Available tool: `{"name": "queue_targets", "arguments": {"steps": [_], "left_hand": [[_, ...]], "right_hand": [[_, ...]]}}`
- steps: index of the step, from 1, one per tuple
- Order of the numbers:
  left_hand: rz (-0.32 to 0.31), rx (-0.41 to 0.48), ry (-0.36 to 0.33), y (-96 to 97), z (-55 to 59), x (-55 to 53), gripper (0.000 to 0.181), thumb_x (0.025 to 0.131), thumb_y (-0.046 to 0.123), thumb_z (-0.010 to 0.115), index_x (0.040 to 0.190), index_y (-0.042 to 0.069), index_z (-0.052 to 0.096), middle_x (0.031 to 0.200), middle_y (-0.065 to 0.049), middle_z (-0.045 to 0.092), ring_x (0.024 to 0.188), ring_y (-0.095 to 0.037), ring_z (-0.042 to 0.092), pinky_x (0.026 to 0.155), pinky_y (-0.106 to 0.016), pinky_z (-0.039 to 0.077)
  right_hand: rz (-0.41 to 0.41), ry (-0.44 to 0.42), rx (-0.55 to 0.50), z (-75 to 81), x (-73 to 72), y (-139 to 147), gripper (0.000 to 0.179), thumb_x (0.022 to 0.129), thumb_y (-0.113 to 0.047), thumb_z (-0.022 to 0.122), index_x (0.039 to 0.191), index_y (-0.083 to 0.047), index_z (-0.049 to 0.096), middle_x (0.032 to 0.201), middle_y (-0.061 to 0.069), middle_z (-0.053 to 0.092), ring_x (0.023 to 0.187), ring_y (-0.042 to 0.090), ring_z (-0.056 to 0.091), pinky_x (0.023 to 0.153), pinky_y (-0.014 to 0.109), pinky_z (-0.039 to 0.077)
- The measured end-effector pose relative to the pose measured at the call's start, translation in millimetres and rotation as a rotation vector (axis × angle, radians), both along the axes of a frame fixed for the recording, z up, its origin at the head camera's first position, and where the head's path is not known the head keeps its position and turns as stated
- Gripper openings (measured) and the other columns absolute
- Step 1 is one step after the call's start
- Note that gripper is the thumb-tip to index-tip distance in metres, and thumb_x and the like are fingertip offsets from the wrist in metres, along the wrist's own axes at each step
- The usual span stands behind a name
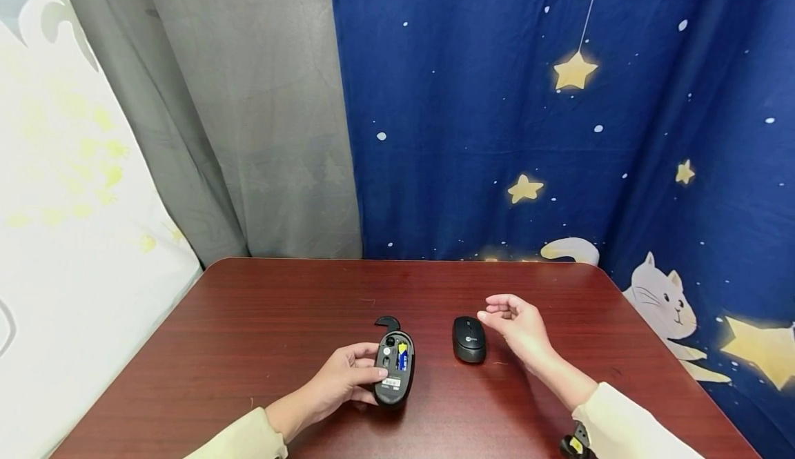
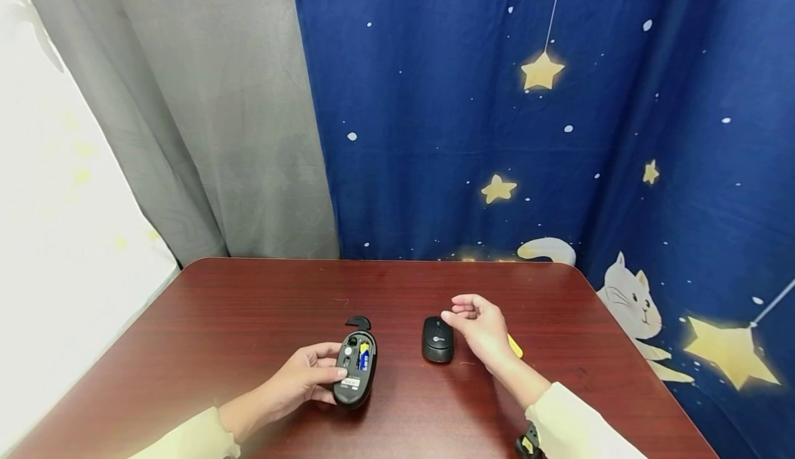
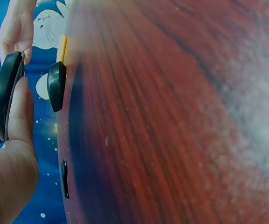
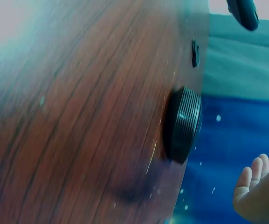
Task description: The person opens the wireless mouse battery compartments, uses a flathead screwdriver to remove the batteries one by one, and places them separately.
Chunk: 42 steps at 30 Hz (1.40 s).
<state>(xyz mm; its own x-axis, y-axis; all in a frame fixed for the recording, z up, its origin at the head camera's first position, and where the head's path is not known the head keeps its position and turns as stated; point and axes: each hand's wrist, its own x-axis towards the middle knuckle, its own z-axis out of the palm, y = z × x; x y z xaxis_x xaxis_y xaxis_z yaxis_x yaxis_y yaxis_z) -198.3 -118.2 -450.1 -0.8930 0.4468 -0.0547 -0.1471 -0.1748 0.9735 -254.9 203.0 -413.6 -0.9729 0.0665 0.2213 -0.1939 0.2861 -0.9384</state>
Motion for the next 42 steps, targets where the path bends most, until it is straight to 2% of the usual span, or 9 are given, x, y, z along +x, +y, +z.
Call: {"name": "queue_targets", "arguments": {"steps": [6,15,21,28,32,38,42], "left_hand": [[0.0,-0.001,0.003,0.9,-0.1,-0.4,0.052,0.088,0.002,0.066,0.132,-0.014,0.042,0.104,-0.021,0.067,0.085,-0.027,0.069,0.067,-0.04,0.059],[0.006,-0.005,0.01,2.5,0.3,-0.2,0.053,0.088,0.002,0.066,0.132,-0.014,0.042,0.104,-0.02,0.067,0.084,-0.025,0.069,0.066,-0.038,0.059],[0.007,-0.005,0.008,3.0,0.6,0.0,0.053,0.088,0.002,0.066,0.132,-0.013,0.042,0.104,-0.02,0.067,0.084,-0.025,0.069,0.066,-0.038,0.059],[0.005,-0.004,0.003,4.0,0.1,0.0,0.053,0.088,0.003,0.065,0.133,-0.013,0.042,0.104,-0.02,0.068,0.085,-0.026,0.069,0.066,-0.039,0.059],[0.003,-0.002,-0.004,4.9,-1.6,-0.2,0.053,0.089,0.004,0.065,0.133,-0.013,0.041,0.105,-0.02,0.067,0.085,-0.026,0.069,0.067,-0.04,0.059],[-0.002,-0.001,-0.006,5.9,-2.8,-0.7,0.054,0.089,0.004,0.065,0.134,-0.012,0.041,0.105,-0.02,0.067,0.085,-0.026,0.069,0.067,-0.04,0.059],[-0.003,-0.002,-0.004,5.7,-2.6,-0.7,0.053,0.089,0.004,0.065,0.134,-0.012,0.041,0.105,-0.02,0.068,0.085,-0.026,0.069,0.068,-0.041,0.059]], "right_hand": [[0.096,0.013,-0.004,-0.6,6.6,-18.3,0.031,0.078,-0.007,0.08,0.106,0.0,0.067,0.097,0.016,0.066,0.085,0.019,0.062,0.076,0.023,0.051],[0.256,0.059,0.065,1.8,14.9,-43.8,0.03,0.079,-0.009,0.08,0.106,-0.004,0.068,0.094,0.005,0.067,0.086,0.018,0.061,0.073,0.025,0.051],[0.355,0.109,0.077,2.9,18.7,-57.8,0.029,0.08,-0.001,0.077,0.107,0.0,0.066,0.095,0.009,0.067,0.089,0.032,0.061,0.071,0.026,0.052],[0.473,0.126,0.036,-0.3,21.4,-64.8,0.032,0.081,-0.012,0.078,0.11,-0.003,0.066,0.099,0.008,0.067,0.094,0.034,0.061,0.076,0.029,0.053],[0.502,0.141,0.04,-3.6,21.9,-68.9,0.032,0.082,-0.011,0.078,0.111,-0.004,0.067,0.102,0.008,0.068,0.094,0.037,0.061,0.075,0.031,0.054],[0.513,0.165,0.067,-3.5,25.4,-74.6,0.034,0.081,-0.011,0.079,0.111,-0.001,0.067,0.1,0.011,0.068,0.087,0.026,0.063,0.072,0.029,0.054],[0.523,0.163,0.11,-2.7,27.2,-77.4,0.031,0.08,-0.014,0.08,0.109,-0.007,0.07,0.098,0.006,0.068,0.085,0.019,0.063,0.071,0.028,0.053]]}}
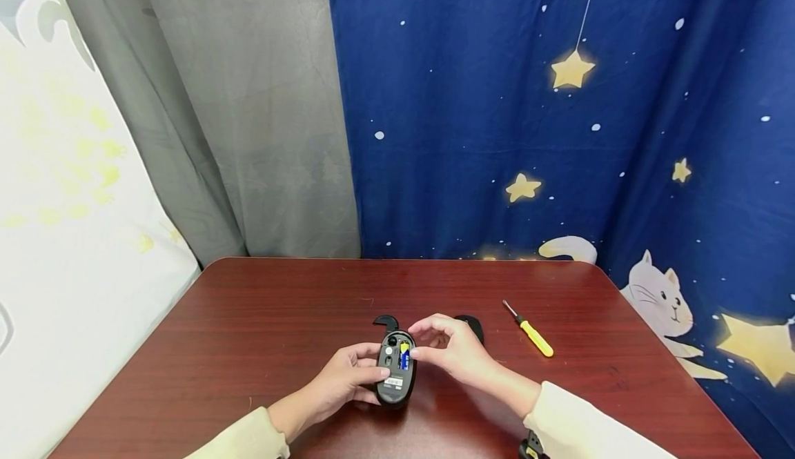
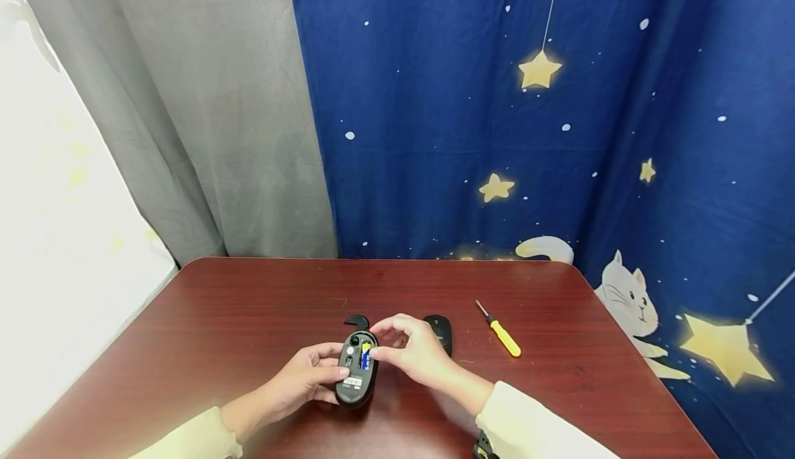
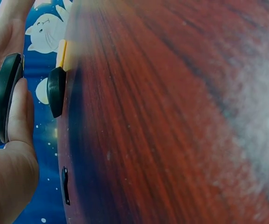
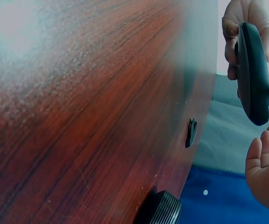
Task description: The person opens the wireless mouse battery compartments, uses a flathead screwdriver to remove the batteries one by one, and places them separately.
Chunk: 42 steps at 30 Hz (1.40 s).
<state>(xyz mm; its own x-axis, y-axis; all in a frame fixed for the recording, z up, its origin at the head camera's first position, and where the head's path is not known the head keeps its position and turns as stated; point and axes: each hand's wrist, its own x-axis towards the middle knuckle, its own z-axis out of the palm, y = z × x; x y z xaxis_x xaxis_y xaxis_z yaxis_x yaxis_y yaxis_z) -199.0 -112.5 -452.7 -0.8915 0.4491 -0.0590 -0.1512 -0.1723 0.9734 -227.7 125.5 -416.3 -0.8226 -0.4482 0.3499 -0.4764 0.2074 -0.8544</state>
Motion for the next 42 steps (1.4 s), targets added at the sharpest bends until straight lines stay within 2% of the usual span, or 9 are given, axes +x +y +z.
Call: {"name": "queue_targets", "arguments": {"steps": [5,12,22,28,36,39,42], "left_hand": [[-0.001,-0.002,0.003,-0.7,0.0,0.0,0.053,0.089,0.004,0.065,0.134,-0.012,0.042,0.105,-0.02,0.068,0.085,-0.025,0.069,0.068,-0.041,0.059],[-0.007,-0.005,-0.006,-2.0,-0.7,0.8,0.055,0.089,0.005,0.066,0.134,-0.013,0.04,0.106,-0.02,0.067,0.085,-0.026,0.069,0.068,-0.04,0.058],[-0.007,-0.005,0.0,-1.5,-1.5,1.4,0.054,0.089,0.005,0.065,0.135,-0.013,0.04,0.105,-0.02,0.067,0.084,-0.026,0.069,0.067,-0.04,0.059],[0.0,-0.018,-0.005,-1.9,-2.2,1.6,0.054,0.089,0.005,0.065,0.134,-0.013,0.041,0.105,-0.021,0.067,0.084,-0.026,0.069,0.065,-0.039,0.059],[0.005,-0.022,0.006,-2.9,-4.3,2.1,0.054,0.089,0.004,0.066,0.133,-0.013,0.041,0.104,-0.021,0.068,0.081,-0.025,0.069,0.06,-0.033,0.058],[0.002,-0.013,0.009,-3.3,-4.7,2.4,0.054,0.089,0.004,0.066,0.133,-0.013,0.041,0.104,-0.021,0.067,0.081,-0.025,0.069,0.061,-0.033,0.058],[0.0,-0.007,0.01,-3.4,-5.1,2.2,0.054,0.089,0.004,0.066,0.133,-0.014,0.04,0.103,-0.021,0.067,0.082,-0.025,0.069,0.061,-0.034,0.058]], "right_hand": [[0.012,0.044,0.054,-0.8,-0.3,-2.8,0.028,0.081,-0.018,0.08,0.107,-0.012,0.071,0.097,0.0,0.067,0.085,0.02,0.063,0.073,0.028,0.052],[0.053,0.101,0.081,-2.3,-4.5,-4.0,0.026,0.081,-0.016,0.08,0.105,-0.012,0.073,0.098,0.001,0.066,0.086,0.026,0.063,0.071,0.028,0.054],[0.051,0.194,0.161,-4.0,-6.6,-4.6,0.02,0.081,-0.017,0.08,0.101,-0.013,0.076,0.096,-0.004,0.063,0.081,0.021,0.058,0.069,0.031,0.051],[0.039,0.19,0.167,-8.2,-6.9,-6.4,0.018,0.081,-0.017,0.08,0.098,-0.015,0.077,0.095,-0.005,0.061,0.082,0.018,0.059,0.071,0.029,0.051],[0.032,0.197,0.13,-9.9,-4.3,-9.7,0.018,0.077,-0.009,0.082,0.094,-0.011,0.077,0.092,0.0,0.062,0.078,0.024,0.057,0.068,0.03,0.05],[0.025,0.191,0.112,-6.5,0.4,-12.1,0.018,0.076,-0.002,0.081,0.093,-0.006,0.076,0.092,0.006,0.062,0.078,0.03,0.056,0.068,0.034,0.051],[0.024,0.171,0.092,3.3,8.8,-14.7,0.018,0.075,0.004,0.079,0.092,0.0,0.074,0.092,0.012,0.062,0.078,0.035,0.056,0.069,0.037,0.051]]}}
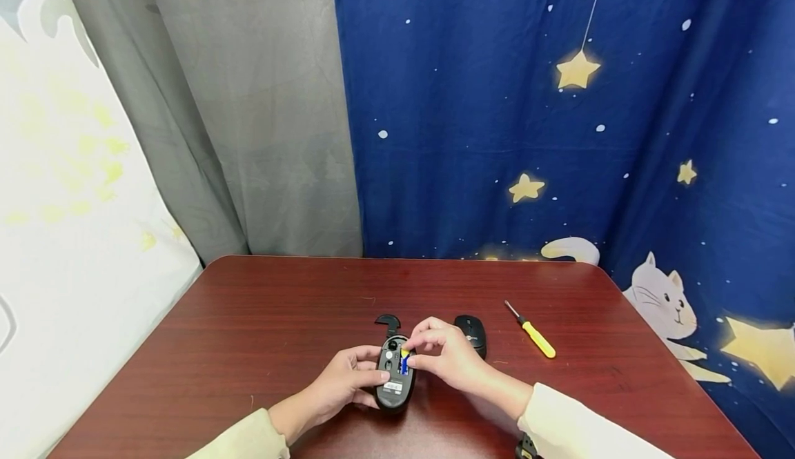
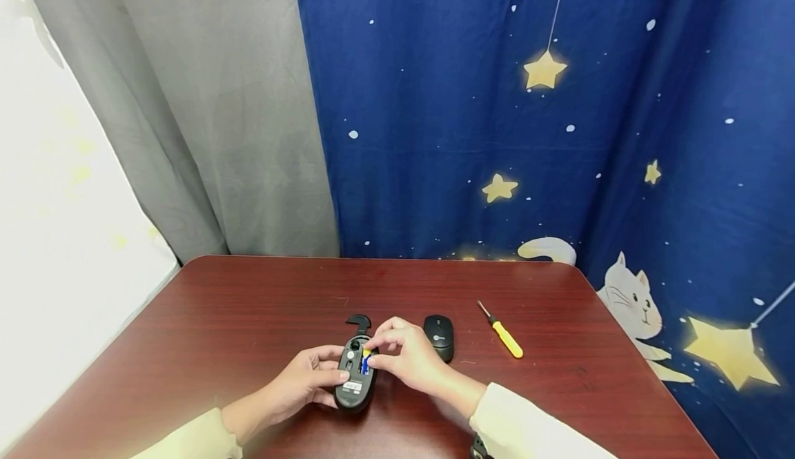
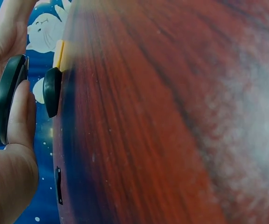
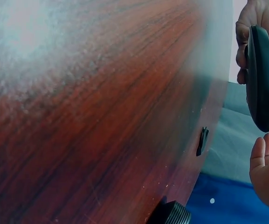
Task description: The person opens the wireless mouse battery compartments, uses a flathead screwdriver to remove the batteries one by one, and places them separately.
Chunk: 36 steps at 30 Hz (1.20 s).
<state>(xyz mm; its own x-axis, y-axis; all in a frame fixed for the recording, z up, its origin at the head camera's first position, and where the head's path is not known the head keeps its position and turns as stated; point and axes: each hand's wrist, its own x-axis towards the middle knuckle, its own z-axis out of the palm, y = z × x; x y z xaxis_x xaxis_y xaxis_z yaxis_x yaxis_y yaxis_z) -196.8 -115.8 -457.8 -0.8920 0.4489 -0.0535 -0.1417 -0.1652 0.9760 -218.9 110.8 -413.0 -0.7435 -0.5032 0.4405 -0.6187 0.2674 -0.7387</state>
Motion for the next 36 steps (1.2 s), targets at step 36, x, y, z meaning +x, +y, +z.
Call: {"name": "queue_targets", "arguments": {"steps": [36], "left_hand": [[-0.015,-0.002,-0.026,-0.3,-7.5,-0.6,0.051,0.088,0.004,0.064,0.132,-0.013,0.044,0.103,-0.019,0.068,0.085,-0.025,0.068,0.066,-0.039,0.059]], "right_hand": [[0.044,-0.072,-0.151,-35.5,-10.5,1.7,0.015,0.081,-0.011,0.079,0.095,-0.009,0.074,0.106,0.006,0.067,0.093,0.02,0.063,0.079,0.032,0.054]]}}
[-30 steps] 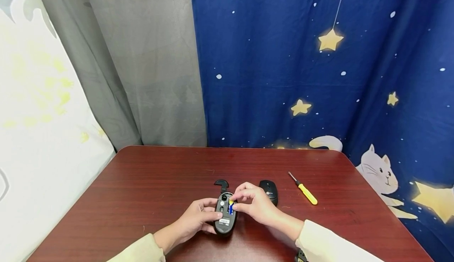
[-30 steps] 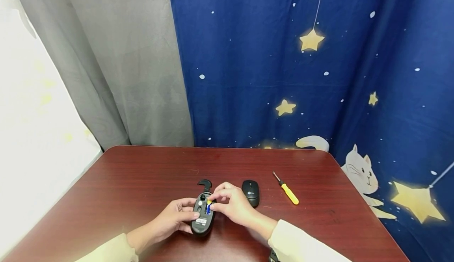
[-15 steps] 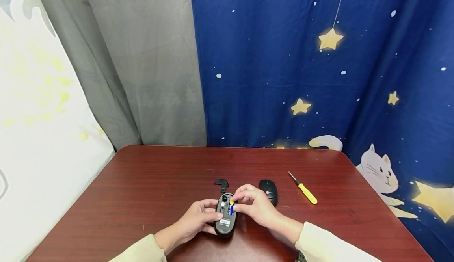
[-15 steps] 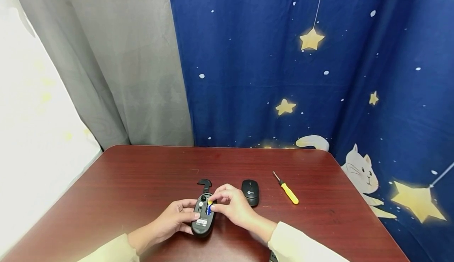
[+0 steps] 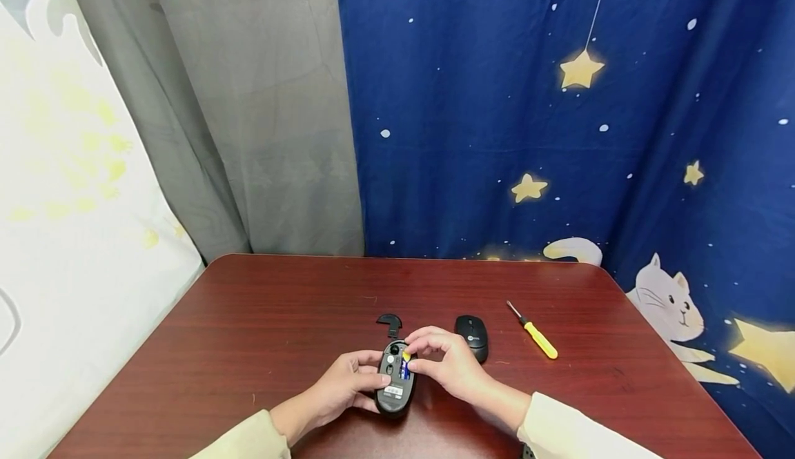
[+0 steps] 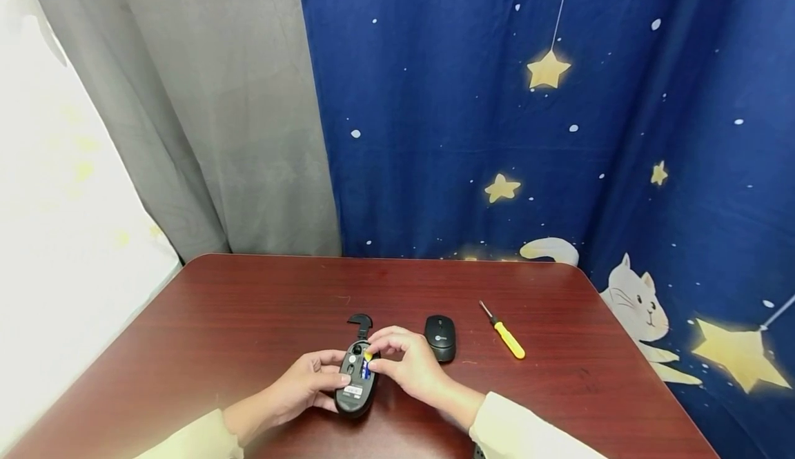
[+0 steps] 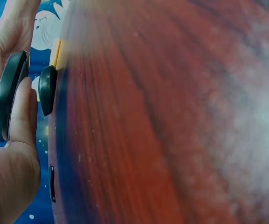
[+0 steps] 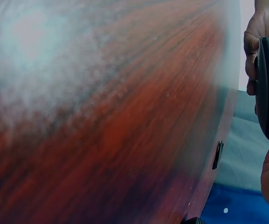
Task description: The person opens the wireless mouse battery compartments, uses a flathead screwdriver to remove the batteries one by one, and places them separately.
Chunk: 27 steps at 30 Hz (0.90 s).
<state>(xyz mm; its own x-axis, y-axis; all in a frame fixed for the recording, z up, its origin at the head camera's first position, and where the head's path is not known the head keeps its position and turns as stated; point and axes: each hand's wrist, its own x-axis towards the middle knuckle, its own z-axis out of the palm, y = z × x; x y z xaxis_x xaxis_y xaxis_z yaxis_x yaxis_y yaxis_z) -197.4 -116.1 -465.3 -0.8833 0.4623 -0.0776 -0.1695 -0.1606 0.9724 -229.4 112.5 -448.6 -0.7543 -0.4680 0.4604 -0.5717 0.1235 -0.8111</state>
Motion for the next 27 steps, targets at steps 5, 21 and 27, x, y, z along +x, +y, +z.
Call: {"name": "queue_targets", "arguments": {"steps": [5,21,27], "left_hand": [[-0.004,0.005,-0.006,0.3,1.1,1.2,0.053,0.088,0.004,0.065,0.133,-0.014,0.044,0.104,-0.019,0.068,0.086,-0.025,0.068,0.066,-0.039,0.059],[0.009,-0.006,-0.014,-0.5,2.3,1.6,0.052,0.088,0.005,0.065,0.132,-0.013,0.044,0.103,-0.019,0.068,0.086,-0.024,0.068,0.067,-0.039,0.059],[0.007,-0.01,-0.011,-0.2,3.0,2.2,0.053,0.088,0.005,0.066,0.132,-0.013,0.045,0.103,-0.019,0.068,0.086,-0.023,0.068,0.066,-0.038,0.059]], "right_hand": [[0.0,-0.043,-0.002,2.6,2.3,-0.9,0.014,0.082,-0.012,0.078,0.095,-0.01,0.075,0.107,0.003,0.07,0.101,0.016,0.063,0.085,0.033,0.053],[0.042,-0.116,0.022,10.0,0.9,0.9,0.02,0.081,-0.006,0.077,0.101,-0.002,0.073,0.098,0.01,0.07,0.08,0.012,0.061,0.069,0.025,0.054],[0.139,-0.006,0.093,14.2,-4.1,3.5,0.025,0.081,-0.003,0.076,0.106,0.001,0.072,0.103,0.011,0.068,0.086,0.018,0.064,0.07,0.029,0.055]]}}
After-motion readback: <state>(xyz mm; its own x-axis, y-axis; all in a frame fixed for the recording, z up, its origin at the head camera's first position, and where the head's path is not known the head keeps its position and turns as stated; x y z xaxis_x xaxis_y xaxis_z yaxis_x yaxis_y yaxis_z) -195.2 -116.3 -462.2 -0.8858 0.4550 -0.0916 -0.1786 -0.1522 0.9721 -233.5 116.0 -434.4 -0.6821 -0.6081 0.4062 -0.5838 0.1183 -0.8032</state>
